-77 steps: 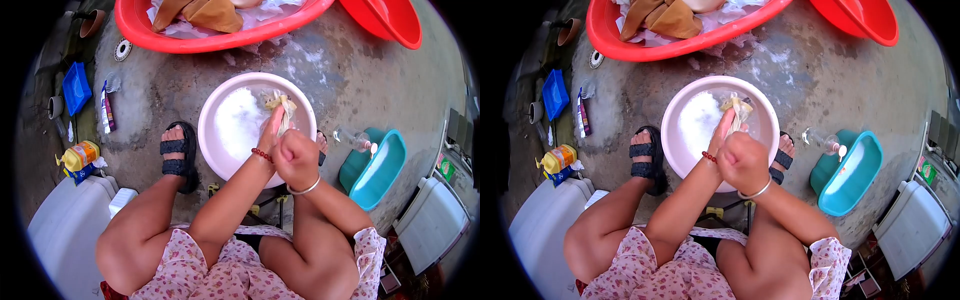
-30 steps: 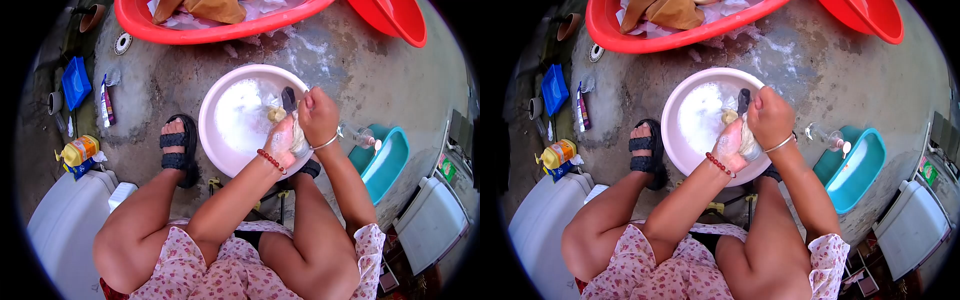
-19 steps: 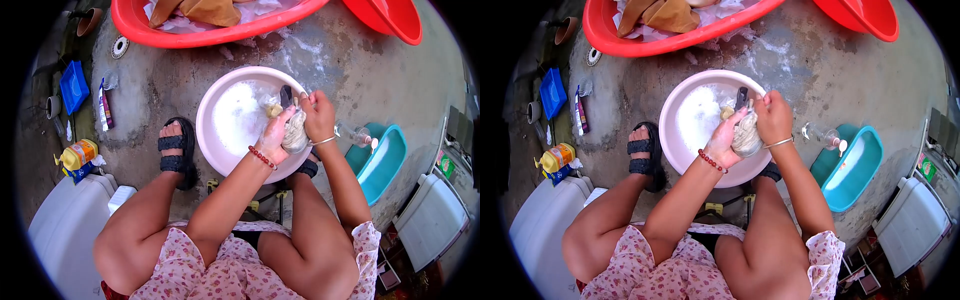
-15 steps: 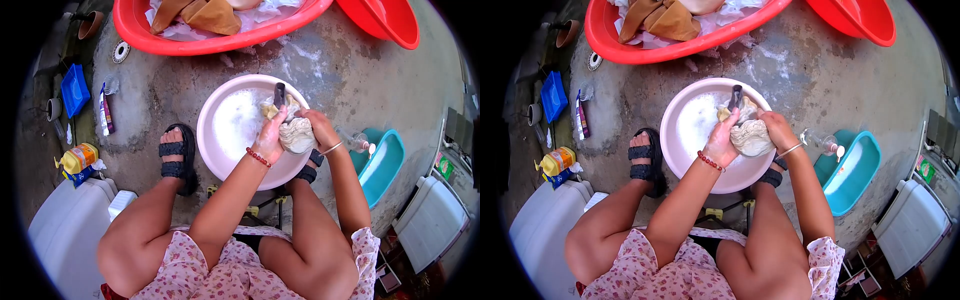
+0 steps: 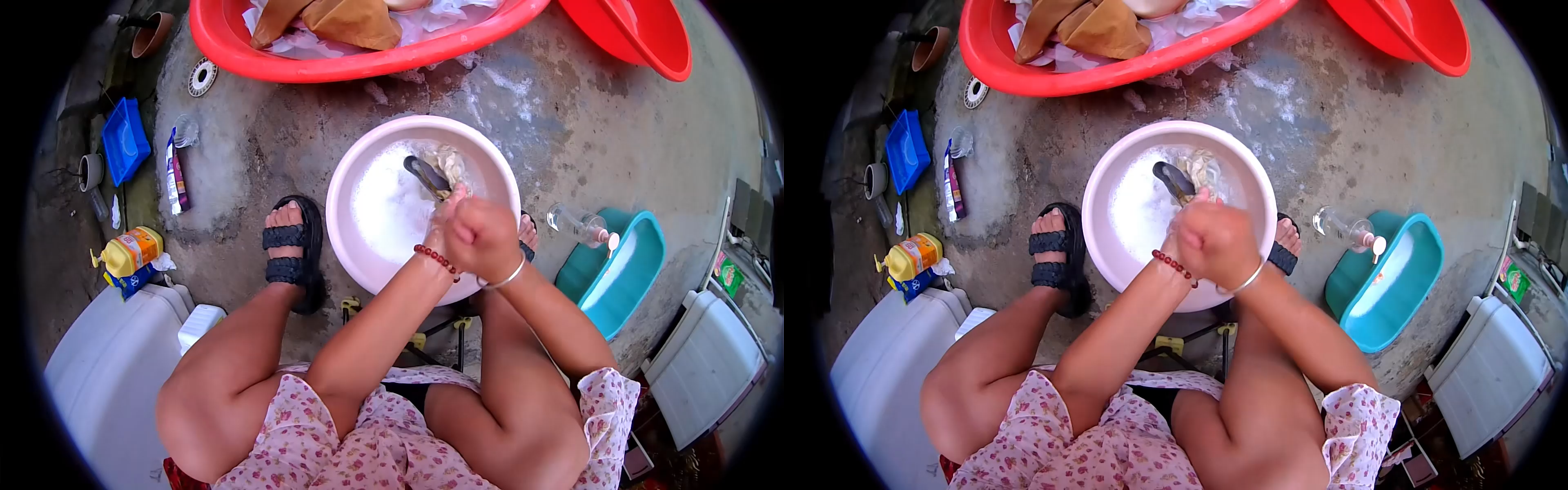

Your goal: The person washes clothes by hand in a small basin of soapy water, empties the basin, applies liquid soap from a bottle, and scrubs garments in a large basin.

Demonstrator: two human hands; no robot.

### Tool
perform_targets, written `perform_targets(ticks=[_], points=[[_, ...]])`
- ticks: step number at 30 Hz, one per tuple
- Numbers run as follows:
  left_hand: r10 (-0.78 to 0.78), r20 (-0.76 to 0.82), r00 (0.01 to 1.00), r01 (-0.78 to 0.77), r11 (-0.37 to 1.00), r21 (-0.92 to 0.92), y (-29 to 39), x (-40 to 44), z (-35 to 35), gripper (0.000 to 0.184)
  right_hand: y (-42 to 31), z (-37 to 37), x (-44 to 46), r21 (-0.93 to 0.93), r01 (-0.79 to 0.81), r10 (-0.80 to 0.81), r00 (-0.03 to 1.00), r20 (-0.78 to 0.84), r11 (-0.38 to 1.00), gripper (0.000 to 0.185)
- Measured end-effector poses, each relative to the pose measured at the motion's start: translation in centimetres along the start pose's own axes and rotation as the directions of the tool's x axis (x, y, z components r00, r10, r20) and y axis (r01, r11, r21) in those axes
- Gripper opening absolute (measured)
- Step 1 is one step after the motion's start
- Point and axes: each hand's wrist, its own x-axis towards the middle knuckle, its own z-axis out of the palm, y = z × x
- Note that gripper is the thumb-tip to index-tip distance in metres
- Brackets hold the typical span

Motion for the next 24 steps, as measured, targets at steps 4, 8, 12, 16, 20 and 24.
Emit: perform_targets(ticks=[4, 8, 12, 16, 20, 24], points=[[0.189, -0.464, 0.865, -0.093, 0.970, 0.223, -3.2, 0.1, 9.4, 0.036, 3.4, -2.3, 2.3, -0.316, -0.110, 0.043, 0.977, -0.211, 0.942, 0.024], [0.068, -0.253, 0.965, -0.040, 0.993, 0.114, -0.8, -0.7, 3.7, 0.036, -2.7, -0.3, -0.7, -0.282, 0.048, -0.071, 0.995, -0.074, 0.958, 0.028], [0.112, -0.427, 0.897, -0.089, 0.993, 0.073, -1.9, -0.3, 6.2, 0.042, 2.7, -0.8, -0.2, -0.211, -0.153, 0.091, 0.957, -0.277, 0.965, 0.024], [0.352, -0.388, 0.852, -0.247, 0.923, 0.294, -2.6, 0.8, 7.6, 0.042, 7.3, -1.9, -0.2, 0.284, -0.462, 0.519, 0.838, -0.170, 0.840, 0.006], [0.583, -0.234, 0.778, -0.242, 0.622, 0.745, -1.1, 0.3, 8.0, 0.061, 6.1, -4.1, -1.2, 0.626, -0.778, 0.734, 0.458, 0.502, 0.058, 0.023], [0.562, -0.279, 0.779, -0.215, 0.657, 0.723, -0.9, 0.3, 6.3, 0.056, 8.0, -4.6, -0.7, 0.521, -0.750, 0.734, 0.608, 0.303, 0.407, 0.023]])
